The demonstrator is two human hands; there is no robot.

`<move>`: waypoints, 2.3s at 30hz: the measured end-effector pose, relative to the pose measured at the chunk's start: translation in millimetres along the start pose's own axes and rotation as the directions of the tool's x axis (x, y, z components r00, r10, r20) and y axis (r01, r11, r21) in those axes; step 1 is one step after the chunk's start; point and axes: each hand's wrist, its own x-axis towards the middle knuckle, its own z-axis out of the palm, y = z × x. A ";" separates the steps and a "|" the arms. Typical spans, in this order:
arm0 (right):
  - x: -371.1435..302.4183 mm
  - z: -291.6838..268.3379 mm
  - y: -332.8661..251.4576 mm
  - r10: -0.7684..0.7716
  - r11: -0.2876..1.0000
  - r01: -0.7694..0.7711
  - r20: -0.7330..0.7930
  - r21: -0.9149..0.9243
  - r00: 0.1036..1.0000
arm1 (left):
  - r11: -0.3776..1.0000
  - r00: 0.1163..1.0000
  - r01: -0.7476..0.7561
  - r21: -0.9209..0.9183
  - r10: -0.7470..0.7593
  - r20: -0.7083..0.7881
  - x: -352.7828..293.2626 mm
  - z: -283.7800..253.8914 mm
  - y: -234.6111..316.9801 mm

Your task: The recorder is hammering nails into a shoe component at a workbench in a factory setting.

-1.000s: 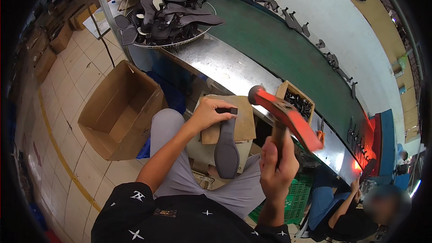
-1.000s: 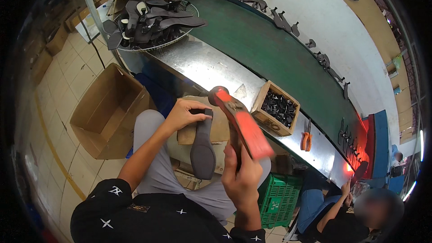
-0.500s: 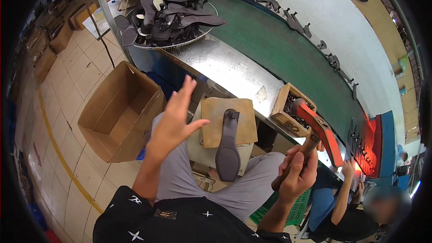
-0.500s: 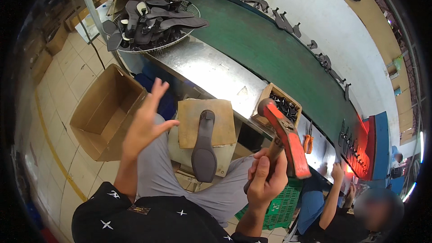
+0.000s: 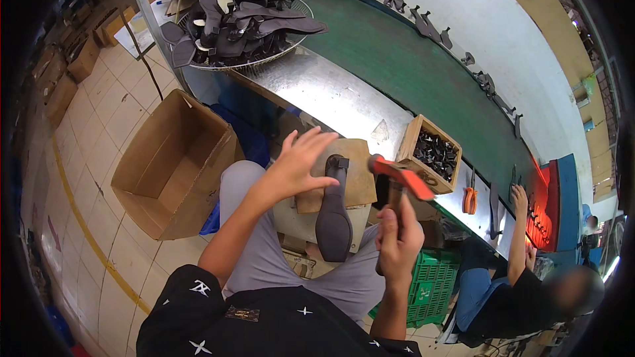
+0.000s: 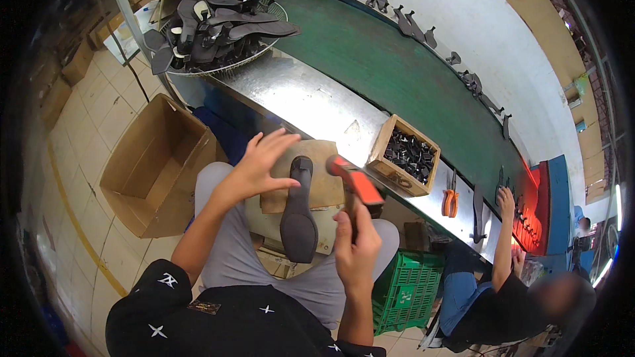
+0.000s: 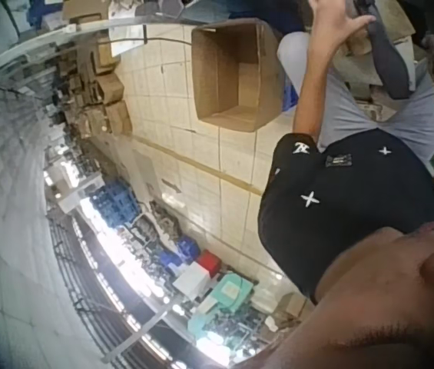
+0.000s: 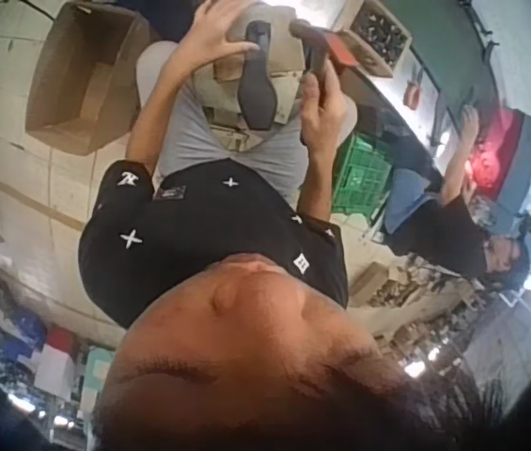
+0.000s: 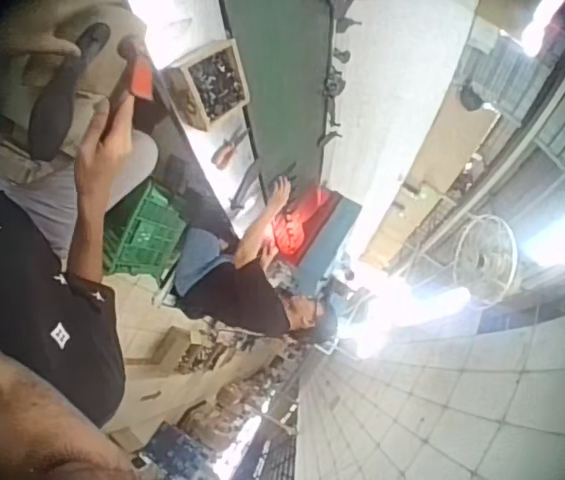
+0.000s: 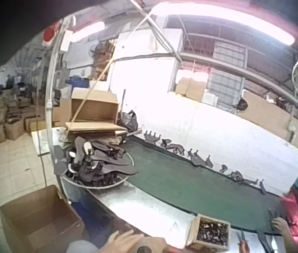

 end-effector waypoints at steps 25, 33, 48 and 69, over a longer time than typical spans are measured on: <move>9.5 33.2 -16.7 0.028 0.912 0.047 0.177 -0.407 0.984 | 0.922 0.991 -0.036 0.385 -0.015 0.129 -6.1 22.6 -13.3; 17.0 -4.1 -35.4 -0.016 1.000 0.017 -0.027 0.021 1.000 | 0.934 0.982 -0.175 0.312 0.144 0.120 11.2 21.7 -21.7; 35.6 12.7 3.9 -0.323 0.868 0.478 0.575 -0.136 0.751 | 0.749 0.958 0.238 -0.619 -0.077 0.276 -74.8 -27.2 100.6; 3.0 -34.7 -53.2 -0.737 0.672 0.171 0.626 0.721 0.255 | 0.099 0.648 0.617 -0.781 0.499 0.575 -92.0 -16.4 142.9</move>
